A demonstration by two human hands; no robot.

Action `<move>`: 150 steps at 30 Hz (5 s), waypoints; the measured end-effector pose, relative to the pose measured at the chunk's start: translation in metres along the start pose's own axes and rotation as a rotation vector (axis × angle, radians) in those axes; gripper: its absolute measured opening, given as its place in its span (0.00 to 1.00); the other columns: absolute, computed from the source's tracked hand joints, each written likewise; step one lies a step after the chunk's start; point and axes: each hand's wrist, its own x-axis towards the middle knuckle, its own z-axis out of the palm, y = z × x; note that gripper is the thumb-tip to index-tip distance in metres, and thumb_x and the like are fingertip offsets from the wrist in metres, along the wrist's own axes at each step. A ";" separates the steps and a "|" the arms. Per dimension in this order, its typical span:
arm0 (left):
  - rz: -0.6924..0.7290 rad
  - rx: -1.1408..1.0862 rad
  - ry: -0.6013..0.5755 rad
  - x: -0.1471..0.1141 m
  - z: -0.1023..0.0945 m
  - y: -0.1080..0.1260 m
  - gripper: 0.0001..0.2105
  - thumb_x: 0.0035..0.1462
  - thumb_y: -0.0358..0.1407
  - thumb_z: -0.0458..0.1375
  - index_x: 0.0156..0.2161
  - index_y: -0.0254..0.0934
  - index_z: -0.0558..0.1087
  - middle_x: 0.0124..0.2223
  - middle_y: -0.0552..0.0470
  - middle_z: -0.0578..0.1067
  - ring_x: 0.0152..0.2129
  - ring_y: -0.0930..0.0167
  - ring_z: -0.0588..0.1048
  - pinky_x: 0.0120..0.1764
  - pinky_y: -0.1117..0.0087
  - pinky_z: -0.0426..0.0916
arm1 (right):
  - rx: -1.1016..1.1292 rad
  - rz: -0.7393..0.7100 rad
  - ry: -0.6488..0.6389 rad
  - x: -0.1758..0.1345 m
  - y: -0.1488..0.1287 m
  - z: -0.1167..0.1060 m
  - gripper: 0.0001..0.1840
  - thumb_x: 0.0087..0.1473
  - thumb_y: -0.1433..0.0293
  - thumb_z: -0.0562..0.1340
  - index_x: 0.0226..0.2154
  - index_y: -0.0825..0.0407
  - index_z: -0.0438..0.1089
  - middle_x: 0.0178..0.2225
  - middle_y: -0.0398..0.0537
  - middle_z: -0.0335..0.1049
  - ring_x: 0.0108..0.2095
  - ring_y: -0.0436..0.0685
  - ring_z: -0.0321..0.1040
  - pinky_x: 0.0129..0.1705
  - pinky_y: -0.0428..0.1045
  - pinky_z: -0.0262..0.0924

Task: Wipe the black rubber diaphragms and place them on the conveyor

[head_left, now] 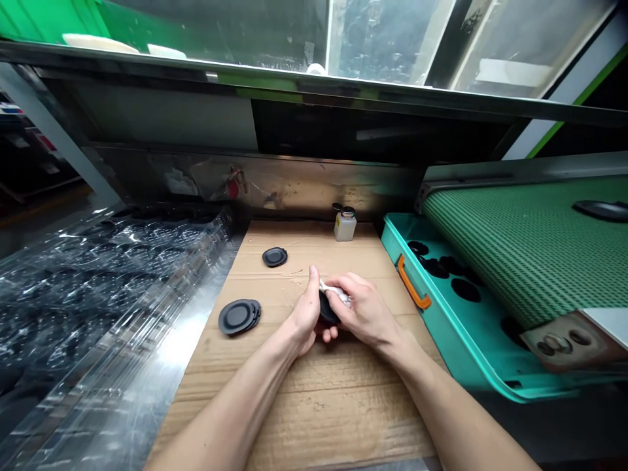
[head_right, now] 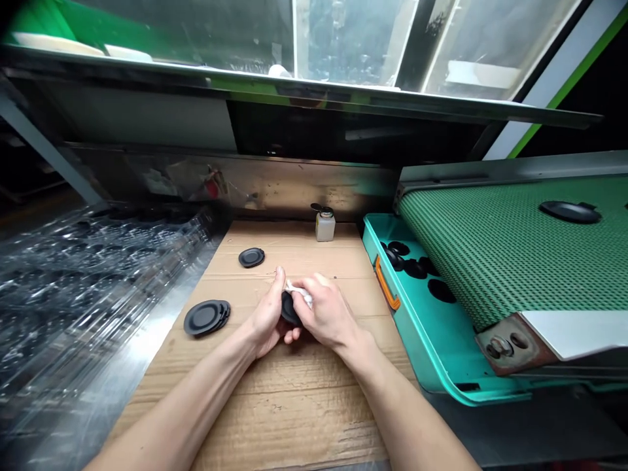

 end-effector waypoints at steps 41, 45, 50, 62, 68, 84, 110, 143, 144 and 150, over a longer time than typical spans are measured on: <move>-0.182 -0.270 0.041 0.006 -0.022 0.016 0.38 0.57 0.63 0.34 0.35 0.27 0.70 0.23 0.43 0.72 0.13 0.74 0.67 0.13 0.79 0.59 | 0.174 0.321 0.165 0.003 0.033 -0.020 0.15 0.56 0.58 0.60 0.26 0.52 0.70 0.21 0.42 0.68 0.22 0.50 0.61 0.23 0.44 0.53; -0.252 -0.445 0.008 0.010 -0.031 0.022 0.39 0.58 0.62 0.34 0.36 0.25 0.69 0.24 0.44 0.70 0.14 0.76 0.66 0.13 0.80 0.60 | 0.336 0.448 0.135 0.005 0.044 -0.014 0.18 0.56 0.53 0.59 0.31 0.51 0.67 0.21 0.41 0.66 0.17 0.49 0.59 0.18 0.44 0.51; -0.259 -0.464 0.019 0.010 -0.031 0.021 0.41 0.56 0.64 0.33 0.36 0.25 0.69 0.23 0.43 0.71 0.13 0.75 0.67 0.12 0.79 0.60 | 0.472 0.490 0.123 0.004 0.041 -0.007 0.17 0.55 0.53 0.61 0.34 0.50 0.64 0.28 0.44 0.70 0.25 0.52 0.68 0.19 0.42 0.56; -0.183 -0.309 0.018 0.011 -0.025 0.013 0.39 0.52 0.67 0.38 0.36 0.29 0.69 0.24 0.41 0.74 0.13 0.70 0.70 0.12 0.74 0.60 | -0.332 0.290 0.289 0.090 0.055 -0.051 0.14 0.57 0.62 0.56 0.37 0.50 0.75 0.36 0.48 0.75 0.37 0.57 0.70 0.40 0.48 0.60; -0.184 -0.328 -0.004 0.010 -0.028 0.012 0.39 0.51 0.69 0.38 0.35 0.30 0.68 0.25 0.42 0.74 0.13 0.70 0.70 0.12 0.74 0.60 | -0.593 0.428 -0.010 0.176 0.074 -0.073 0.17 0.56 0.63 0.56 0.44 0.48 0.75 0.44 0.53 0.74 0.44 0.62 0.69 0.41 0.50 0.62; -0.197 -0.340 -0.015 0.011 -0.027 0.011 0.37 0.51 0.68 0.40 0.34 0.31 0.68 0.23 0.41 0.74 0.12 0.70 0.70 0.11 0.74 0.60 | -0.673 0.339 -0.241 0.209 0.086 -0.069 0.12 0.49 0.71 0.61 0.36 0.49 0.78 0.39 0.52 0.76 0.40 0.59 0.70 0.37 0.48 0.61; -0.082 -0.061 0.049 0.011 -0.009 0.004 0.39 0.59 0.61 0.33 0.25 0.29 0.71 0.16 0.47 0.68 0.09 0.73 0.67 0.11 0.76 0.57 | -0.150 0.021 -0.114 0.015 0.013 0.011 0.05 0.59 0.70 0.55 0.32 0.51 0.66 0.32 0.45 0.68 0.31 0.52 0.63 0.36 0.46 0.56; 0.039 0.094 0.229 0.007 0.003 -0.005 0.34 0.54 0.65 0.42 0.23 0.33 0.68 0.14 0.49 0.68 0.08 0.72 0.66 0.10 0.76 0.54 | -0.301 -0.066 -0.083 0.006 0.013 0.012 0.06 0.58 0.72 0.55 0.31 0.51 0.67 0.31 0.45 0.69 0.34 0.52 0.65 0.39 0.46 0.55; 0.043 0.094 0.228 0.008 0.003 -0.005 0.34 0.54 0.65 0.42 0.23 0.33 0.68 0.14 0.49 0.69 0.08 0.72 0.66 0.10 0.75 0.54 | -0.297 -0.068 -0.084 0.006 0.013 0.013 0.06 0.58 0.72 0.55 0.32 0.51 0.68 0.31 0.45 0.69 0.34 0.52 0.65 0.39 0.46 0.55; 0.020 0.117 0.210 0.012 -0.001 -0.008 0.35 0.53 0.65 0.41 0.23 0.33 0.69 0.15 0.47 0.70 0.08 0.71 0.66 0.10 0.75 0.55 | -0.287 -0.060 -0.091 0.005 0.014 0.012 0.07 0.58 0.71 0.55 0.32 0.51 0.68 0.31 0.44 0.70 0.35 0.52 0.66 0.39 0.45 0.55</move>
